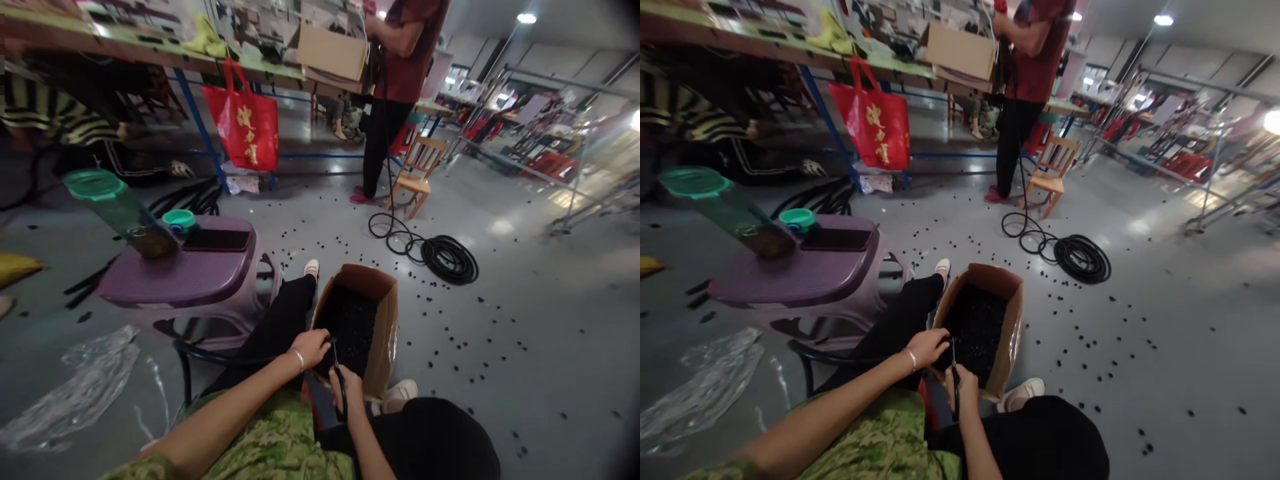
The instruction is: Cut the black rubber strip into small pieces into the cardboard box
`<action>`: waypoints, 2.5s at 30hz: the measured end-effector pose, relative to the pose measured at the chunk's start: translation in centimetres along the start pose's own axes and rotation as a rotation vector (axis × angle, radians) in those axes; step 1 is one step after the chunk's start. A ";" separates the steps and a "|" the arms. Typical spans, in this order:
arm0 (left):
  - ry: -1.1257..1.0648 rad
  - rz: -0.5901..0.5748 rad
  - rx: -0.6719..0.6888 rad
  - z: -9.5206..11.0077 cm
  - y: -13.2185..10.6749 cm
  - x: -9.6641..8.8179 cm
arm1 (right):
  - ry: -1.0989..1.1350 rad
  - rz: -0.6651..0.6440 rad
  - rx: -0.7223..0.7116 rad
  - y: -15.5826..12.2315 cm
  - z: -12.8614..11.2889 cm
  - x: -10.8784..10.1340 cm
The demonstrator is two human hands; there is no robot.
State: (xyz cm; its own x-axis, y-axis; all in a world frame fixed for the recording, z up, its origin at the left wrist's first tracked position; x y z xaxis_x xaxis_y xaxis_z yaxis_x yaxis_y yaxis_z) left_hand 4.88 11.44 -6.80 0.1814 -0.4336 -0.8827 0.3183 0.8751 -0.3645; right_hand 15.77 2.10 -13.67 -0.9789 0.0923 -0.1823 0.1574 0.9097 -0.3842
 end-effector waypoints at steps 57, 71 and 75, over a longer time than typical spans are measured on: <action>0.035 0.066 0.037 0.7 -1.6 -1.5 | 0.116 -0.179 0.014 -1.4 -1.9 -1.6; 0.018 0.052 0.110 1.3 -1.8 -1.1 | 0.059 -0.198 -0.020 -1.5 -2.5 -1.1; 0.024 0.051 0.120 1.3 -1.8 -1.0 | 0.042 -0.199 -0.019 -1.5 -2.5 -1.1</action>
State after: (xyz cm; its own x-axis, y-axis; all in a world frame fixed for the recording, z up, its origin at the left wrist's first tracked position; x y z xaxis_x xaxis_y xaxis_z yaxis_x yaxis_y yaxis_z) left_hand 5.36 10.01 -4.89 0.1782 -0.3828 -0.9065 0.4185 0.8632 -0.2823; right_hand 16.27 1.65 -10.61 -0.9951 -0.0732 -0.0665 -0.0415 0.9190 -0.3920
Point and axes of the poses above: each hand's wrist, its own y-axis towards the middle knuckle, its own x-axis out of the palm, z = x × y, the point moved 9 cm from there along y, towards the middle knuckle, and after that the axes turned 6 degrees about z, right-handed, at the moved point
